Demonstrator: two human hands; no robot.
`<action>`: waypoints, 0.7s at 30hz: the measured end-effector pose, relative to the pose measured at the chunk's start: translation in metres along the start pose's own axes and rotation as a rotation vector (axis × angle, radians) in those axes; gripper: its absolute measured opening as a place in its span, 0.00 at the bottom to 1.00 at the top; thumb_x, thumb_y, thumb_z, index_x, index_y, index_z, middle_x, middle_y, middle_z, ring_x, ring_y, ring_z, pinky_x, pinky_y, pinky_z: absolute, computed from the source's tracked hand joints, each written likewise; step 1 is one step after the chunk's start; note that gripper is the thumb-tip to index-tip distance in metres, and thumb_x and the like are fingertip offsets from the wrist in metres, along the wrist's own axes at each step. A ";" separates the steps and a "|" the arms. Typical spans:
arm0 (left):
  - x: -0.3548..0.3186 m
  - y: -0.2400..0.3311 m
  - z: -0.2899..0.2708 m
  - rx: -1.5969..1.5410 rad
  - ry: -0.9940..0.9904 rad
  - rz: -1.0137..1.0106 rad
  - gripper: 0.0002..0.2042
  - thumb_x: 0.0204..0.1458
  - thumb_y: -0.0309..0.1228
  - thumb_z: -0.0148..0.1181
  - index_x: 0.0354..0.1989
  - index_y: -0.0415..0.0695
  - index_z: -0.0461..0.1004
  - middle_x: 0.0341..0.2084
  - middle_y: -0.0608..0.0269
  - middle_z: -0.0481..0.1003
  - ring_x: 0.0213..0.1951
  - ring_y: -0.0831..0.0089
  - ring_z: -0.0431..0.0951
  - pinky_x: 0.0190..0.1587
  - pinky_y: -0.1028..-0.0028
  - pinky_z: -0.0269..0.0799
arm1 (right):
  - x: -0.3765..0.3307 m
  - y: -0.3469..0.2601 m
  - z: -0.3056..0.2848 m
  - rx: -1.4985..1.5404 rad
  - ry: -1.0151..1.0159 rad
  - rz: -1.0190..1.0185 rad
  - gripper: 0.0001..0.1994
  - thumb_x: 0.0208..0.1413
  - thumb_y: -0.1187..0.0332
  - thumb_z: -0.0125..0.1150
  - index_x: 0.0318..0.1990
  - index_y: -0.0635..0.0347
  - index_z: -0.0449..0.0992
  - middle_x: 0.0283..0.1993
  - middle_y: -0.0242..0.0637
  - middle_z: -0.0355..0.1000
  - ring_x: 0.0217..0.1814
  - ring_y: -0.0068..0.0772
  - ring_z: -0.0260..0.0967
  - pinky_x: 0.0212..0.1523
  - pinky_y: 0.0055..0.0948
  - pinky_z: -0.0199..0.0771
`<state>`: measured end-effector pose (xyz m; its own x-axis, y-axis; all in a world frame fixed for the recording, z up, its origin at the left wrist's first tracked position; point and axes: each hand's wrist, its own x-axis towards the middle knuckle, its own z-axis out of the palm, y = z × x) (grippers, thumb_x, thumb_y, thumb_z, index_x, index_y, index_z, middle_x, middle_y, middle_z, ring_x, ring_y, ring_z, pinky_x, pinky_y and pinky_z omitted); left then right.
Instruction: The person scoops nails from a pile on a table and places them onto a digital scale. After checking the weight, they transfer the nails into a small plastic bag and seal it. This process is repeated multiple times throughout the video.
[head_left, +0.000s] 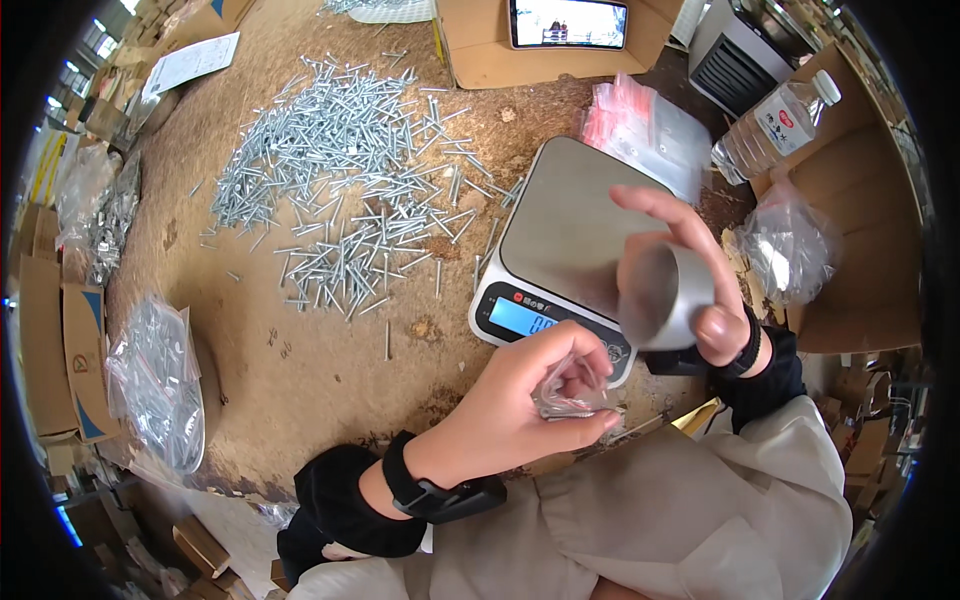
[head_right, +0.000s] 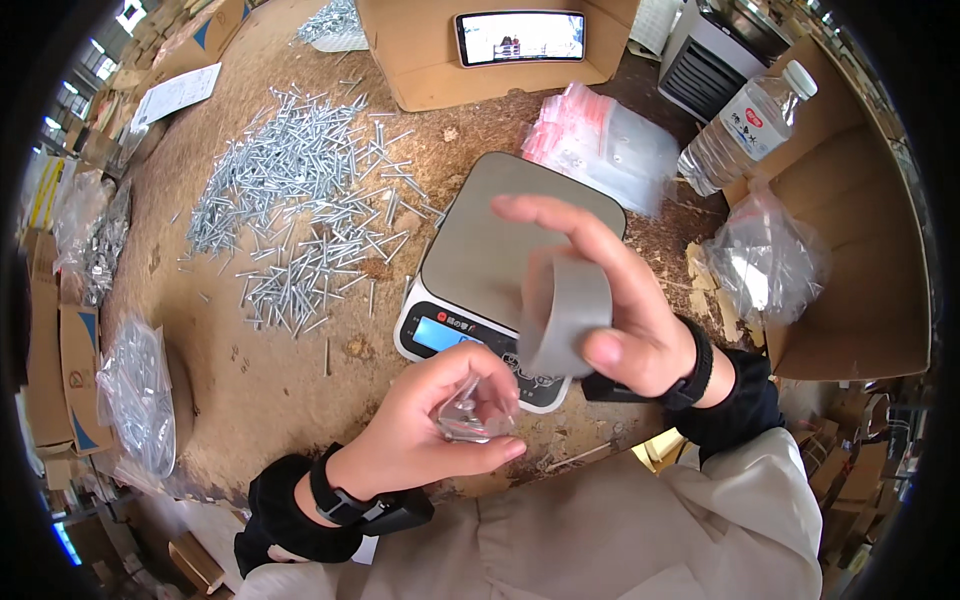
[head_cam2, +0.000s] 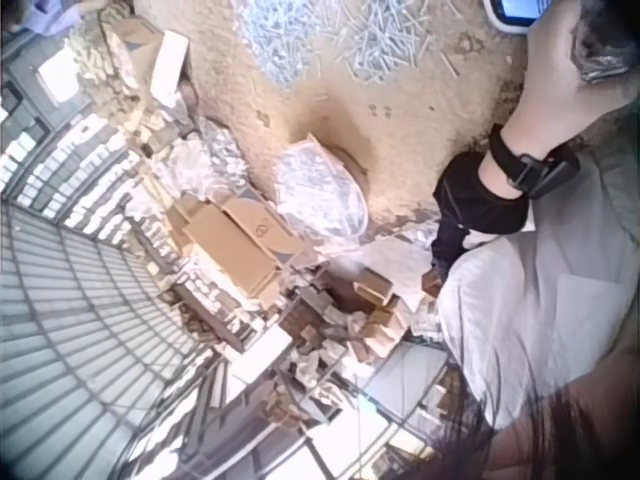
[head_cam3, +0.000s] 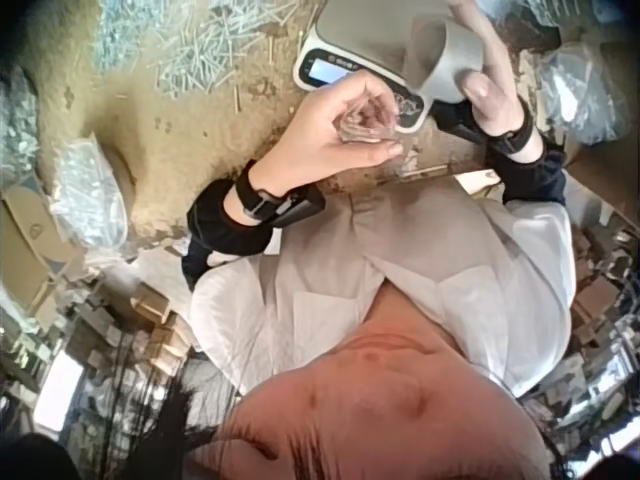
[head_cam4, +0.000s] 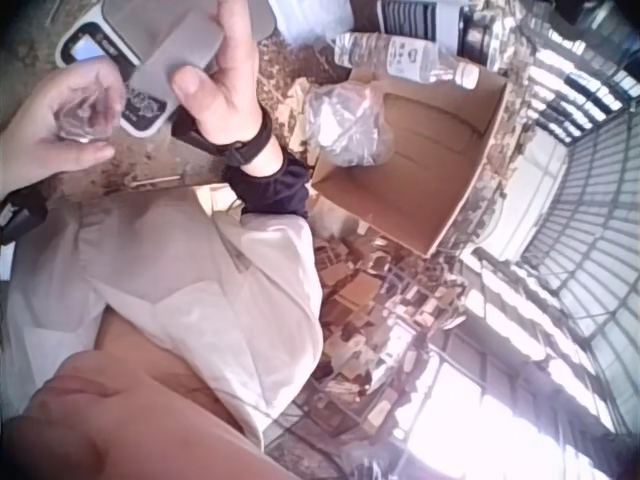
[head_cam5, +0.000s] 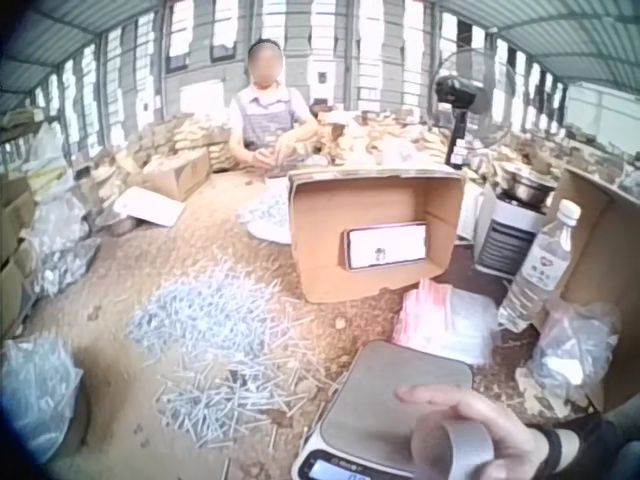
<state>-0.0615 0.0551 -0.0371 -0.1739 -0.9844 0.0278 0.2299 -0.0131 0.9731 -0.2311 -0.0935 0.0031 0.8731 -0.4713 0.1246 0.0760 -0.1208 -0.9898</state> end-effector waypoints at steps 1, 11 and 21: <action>-0.001 0.001 -0.001 0.030 0.008 -0.011 0.16 0.46 0.25 0.72 0.40 0.44 0.71 0.35 0.71 0.72 0.33 0.84 0.69 0.38 0.81 0.66 | 0.003 0.003 -0.003 -0.052 0.022 -0.024 0.48 0.54 0.41 0.59 0.69 0.73 0.50 0.37 0.36 0.72 0.38 0.27 0.71 0.43 0.24 0.68; -0.003 -0.003 -0.006 0.190 0.052 0.018 0.16 0.45 0.28 0.72 0.39 0.41 0.71 0.29 0.70 0.71 0.28 0.84 0.69 0.30 0.82 0.65 | 0.006 -0.014 0.005 -0.852 -0.219 -0.614 0.14 0.47 0.65 0.68 0.43 0.55 0.80 0.55 0.42 0.70 0.65 0.51 0.62 0.64 0.56 0.59; -0.002 -0.006 -0.001 0.062 0.080 0.017 0.21 0.46 0.21 0.69 0.50 0.40 0.70 0.37 0.64 0.76 0.38 0.77 0.77 0.41 0.75 0.75 | -0.004 -0.002 0.021 -0.641 -0.286 -0.457 0.08 0.53 0.62 0.68 0.36 0.53 0.81 0.59 0.39 0.68 0.68 0.52 0.59 0.67 0.57 0.55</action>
<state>-0.0619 0.0567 -0.0426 -0.0928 -0.9953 0.0287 0.1724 0.0123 0.9849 -0.2248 -0.0734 0.0035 0.9177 -0.0260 0.3963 0.2393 -0.7603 -0.6039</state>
